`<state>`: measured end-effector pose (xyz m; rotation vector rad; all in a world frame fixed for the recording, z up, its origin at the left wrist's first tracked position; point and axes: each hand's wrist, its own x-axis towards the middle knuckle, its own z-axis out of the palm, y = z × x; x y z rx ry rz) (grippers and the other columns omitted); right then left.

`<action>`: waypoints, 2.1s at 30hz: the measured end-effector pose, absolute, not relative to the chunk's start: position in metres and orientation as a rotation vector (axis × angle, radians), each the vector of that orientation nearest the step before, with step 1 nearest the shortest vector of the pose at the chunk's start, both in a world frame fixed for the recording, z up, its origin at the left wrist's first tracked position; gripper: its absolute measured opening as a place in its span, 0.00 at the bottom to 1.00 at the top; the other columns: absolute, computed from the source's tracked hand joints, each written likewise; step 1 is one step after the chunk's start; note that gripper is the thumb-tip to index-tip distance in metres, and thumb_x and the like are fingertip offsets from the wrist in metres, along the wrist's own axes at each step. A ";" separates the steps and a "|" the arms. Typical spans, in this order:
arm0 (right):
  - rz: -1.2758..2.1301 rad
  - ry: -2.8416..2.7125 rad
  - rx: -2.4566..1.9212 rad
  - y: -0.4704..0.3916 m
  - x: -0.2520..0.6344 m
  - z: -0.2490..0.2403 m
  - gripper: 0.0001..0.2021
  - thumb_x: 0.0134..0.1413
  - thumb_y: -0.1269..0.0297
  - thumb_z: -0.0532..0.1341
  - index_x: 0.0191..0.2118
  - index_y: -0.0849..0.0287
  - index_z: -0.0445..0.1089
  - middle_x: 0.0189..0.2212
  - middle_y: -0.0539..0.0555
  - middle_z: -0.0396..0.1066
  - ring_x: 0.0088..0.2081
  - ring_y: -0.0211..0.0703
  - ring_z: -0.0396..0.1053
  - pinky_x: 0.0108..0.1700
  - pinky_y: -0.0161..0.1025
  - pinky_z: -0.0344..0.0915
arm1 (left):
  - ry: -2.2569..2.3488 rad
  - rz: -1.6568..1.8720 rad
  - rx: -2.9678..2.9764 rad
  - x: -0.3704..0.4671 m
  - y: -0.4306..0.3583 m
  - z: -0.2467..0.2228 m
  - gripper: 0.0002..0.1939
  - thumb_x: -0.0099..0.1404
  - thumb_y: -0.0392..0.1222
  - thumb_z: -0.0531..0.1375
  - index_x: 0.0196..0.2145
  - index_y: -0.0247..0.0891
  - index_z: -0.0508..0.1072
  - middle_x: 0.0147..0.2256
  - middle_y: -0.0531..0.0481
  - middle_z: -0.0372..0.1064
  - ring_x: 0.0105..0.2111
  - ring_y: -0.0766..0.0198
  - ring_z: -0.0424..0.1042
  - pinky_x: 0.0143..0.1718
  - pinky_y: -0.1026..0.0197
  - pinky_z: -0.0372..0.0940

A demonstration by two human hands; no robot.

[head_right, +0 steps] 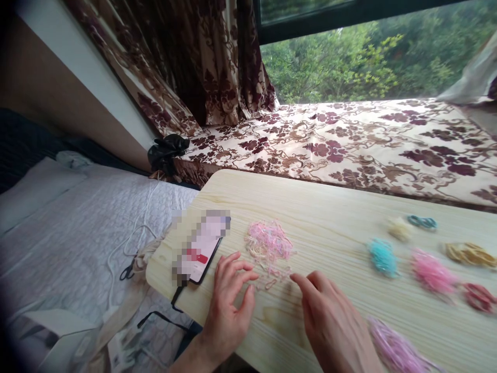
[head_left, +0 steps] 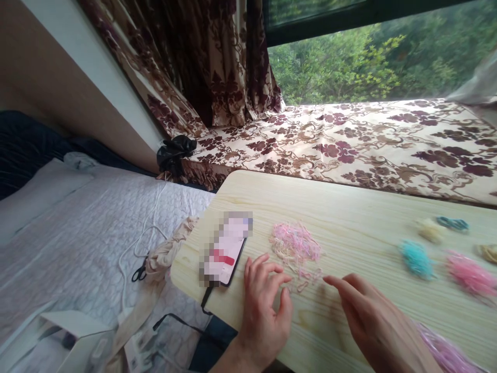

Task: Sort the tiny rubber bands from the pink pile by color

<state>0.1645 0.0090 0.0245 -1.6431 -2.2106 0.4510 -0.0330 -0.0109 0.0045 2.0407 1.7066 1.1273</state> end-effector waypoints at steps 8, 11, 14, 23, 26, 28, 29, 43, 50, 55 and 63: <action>0.488 -2.308 -1.550 0.024 0.166 0.022 0.19 0.64 0.63 0.49 0.50 0.50 0.74 0.32 0.53 0.73 0.31 0.40 0.74 0.29 0.35 0.66 | 1.719 1.119 2.038 -0.034 -0.011 0.005 0.16 0.59 0.26 0.54 0.41 0.42 0.71 0.43 0.46 0.71 0.57 0.49 0.64 0.62 0.34 0.55; 0.484 -2.322 -1.518 0.024 0.171 0.021 0.18 0.64 0.62 0.50 0.51 0.50 0.74 0.33 0.53 0.73 0.30 0.40 0.74 0.29 0.34 0.68 | 1.713 1.112 2.038 -0.034 -0.011 0.006 0.16 0.60 0.26 0.54 0.42 0.42 0.70 0.43 0.46 0.71 0.57 0.49 0.64 0.62 0.33 0.55; 0.519 -2.306 -1.494 0.020 0.168 0.024 0.18 0.65 0.61 0.50 0.51 0.49 0.74 0.32 0.52 0.73 0.31 0.39 0.74 0.29 0.33 0.67 | 1.716 1.110 2.039 -0.034 -0.011 0.007 0.16 0.59 0.26 0.54 0.42 0.42 0.70 0.43 0.46 0.71 0.57 0.49 0.64 0.62 0.34 0.55; 0.570 -2.265 -1.520 0.007 0.154 0.024 0.19 0.65 0.63 0.47 0.47 0.47 0.75 0.30 0.52 0.72 0.30 0.40 0.72 0.30 0.36 0.66 | 1.708 1.084 2.020 -0.034 -0.012 0.007 0.17 0.60 0.26 0.53 0.43 0.42 0.69 0.44 0.45 0.70 0.57 0.49 0.63 0.63 0.32 0.52; 0.507 -2.260 -1.535 0.007 0.164 0.022 0.19 0.67 0.59 0.46 0.49 0.48 0.74 0.33 0.53 0.72 0.32 0.40 0.73 0.31 0.36 0.67 | 1.708 1.086 2.022 -0.034 -0.012 0.008 0.17 0.59 0.26 0.53 0.42 0.42 0.70 0.43 0.45 0.70 0.57 0.50 0.63 0.63 0.33 0.51; 0.461 -2.268 -1.556 0.010 0.173 0.019 0.19 0.67 0.58 0.46 0.52 0.48 0.73 0.34 0.53 0.73 0.32 0.40 0.74 0.31 0.35 0.68 | 1.705 1.098 2.020 -0.034 -0.011 0.009 0.17 0.59 0.26 0.54 0.42 0.42 0.69 0.43 0.46 0.70 0.57 0.50 0.63 0.63 0.34 0.52; 0.446 -2.286 -1.557 0.013 0.178 0.017 0.19 0.66 0.57 0.47 0.53 0.48 0.72 0.35 0.52 0.73 0.32 0.39 0.74 0.31 0.35 0.68 | 1.703 1.105 2.018 -0.034 -0.011 0.009 0.17 0.59 0.26 0.54 0.43 0.42 0.69 0.43 0.46 0.70 0.57 0.50 0.63 0.63 0.34 0.52; 0.309 -2.353 -1.498 0.009 0.194 0.019 0.17 0.66 0.57 0.52 0.54 0.49 0.71 0.32 0.50 0.72 0.27 0.36 0.74 0.24 0.30 0.65 | 1.683 1.100 2.011 -0.035 -0.012 0.004 0.16 0.61 0.26 0.53 0.42 0.42 0.69 0.44 0.46 0.69 0.58 0.50 0.61 0.63 0.34 0.51; 0.253 -2.364 -1.434 0.019 0.187 0.019 0.17 0.66 0.57 0.51 0.54 0.50 0.70 0.33 0.50 0.72 0.28 0.36 0.73 0.26 0.30 0.67 | 1.694 1.095 2.017 -0.034 -0.011 0.006 0.16 0.60 0.26 0.54 0.42 0.43 0.69 0.43 0.47 0.70 0.57 0.50 0.62 0.62 0.33 0.52; 0.259 -2.372 -1.351 0.025 0.169 0.023 0.15 0.66 0.58 0.51 0.53 0.50 0.70 0.32 0.50 0.71 0.29 0.36 0.73 0.27 0.31 0.68 | 1.700 1.100 2.028 -0.034 -0.011 0.008 0.17 0.59 0.26 0.54 0.42 0.42 0.70 0.43 0.46 0.70 0.56 0.50 0.64 0.62 0.34 0.53; 0.192 -2.372 -1.265 0.028 0.146 0.029 0.15 0.68 0.62 0.48 0.42 0.53 0.72 0.28 0.48 0.69 0.25 0.34 0.71 0.24 0.31 0.65 | 1.683 1.112 2.014 -0.034 -0.010 0.006 0.18 0.58 0.24 0.53 0.42 0.42 0.69 0.43 0.46 0.70 0.57 0.50 0.63 0.63 0.33 0.51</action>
